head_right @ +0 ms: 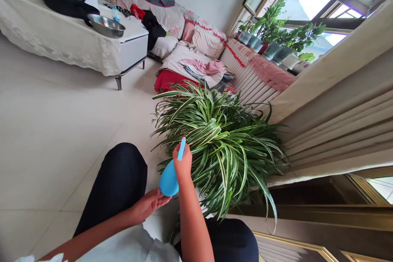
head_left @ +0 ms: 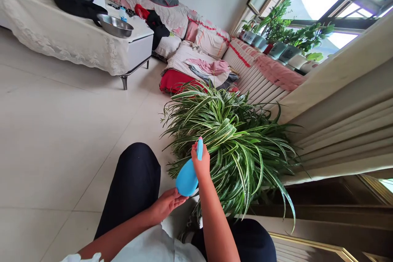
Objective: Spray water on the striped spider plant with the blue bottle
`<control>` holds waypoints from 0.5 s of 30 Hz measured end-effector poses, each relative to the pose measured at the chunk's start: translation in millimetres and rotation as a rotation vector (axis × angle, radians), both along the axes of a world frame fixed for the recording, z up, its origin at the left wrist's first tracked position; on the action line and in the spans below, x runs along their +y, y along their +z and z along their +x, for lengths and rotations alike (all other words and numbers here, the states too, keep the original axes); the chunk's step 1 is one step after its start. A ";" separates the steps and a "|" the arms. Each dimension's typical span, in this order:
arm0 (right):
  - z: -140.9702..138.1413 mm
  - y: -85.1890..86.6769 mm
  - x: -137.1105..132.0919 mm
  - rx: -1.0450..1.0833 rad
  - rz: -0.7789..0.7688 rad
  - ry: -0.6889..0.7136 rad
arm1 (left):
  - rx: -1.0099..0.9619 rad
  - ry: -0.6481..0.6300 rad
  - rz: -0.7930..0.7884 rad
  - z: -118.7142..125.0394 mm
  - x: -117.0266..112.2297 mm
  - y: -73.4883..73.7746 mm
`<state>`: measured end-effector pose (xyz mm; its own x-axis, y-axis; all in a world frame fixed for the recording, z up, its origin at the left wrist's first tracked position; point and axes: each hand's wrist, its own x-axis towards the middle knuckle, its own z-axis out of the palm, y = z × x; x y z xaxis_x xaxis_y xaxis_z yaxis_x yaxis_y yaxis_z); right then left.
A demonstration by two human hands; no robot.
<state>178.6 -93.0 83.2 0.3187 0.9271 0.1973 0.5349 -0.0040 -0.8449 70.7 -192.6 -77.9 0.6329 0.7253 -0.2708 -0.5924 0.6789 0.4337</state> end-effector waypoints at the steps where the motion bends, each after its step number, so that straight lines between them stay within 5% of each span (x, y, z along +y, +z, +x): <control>1: -1.0 1.2 -0.3 -0.005 -0.001 -0.002 | 0.007 -0.004 -0.001 0.2 -0.2 -0.2; 9: -0.4 4.9 -5.7 -0.014 0.019 -0.025 | 0.030 -0.017 0.021 0.8 -1.3 -4.7; 15: 2.1 17.0 -47.1 0.000 0.105 0.023 | 0.002 -0.031 0.052 0.1 -1.1 -2.9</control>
<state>180.7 -140.2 100.2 0.2980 0.9082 0.2940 0.5334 0.0970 -0.8403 70.8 -193.8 -80.8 0.6550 0.7182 -0.2350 -0.5702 0.6738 0.4700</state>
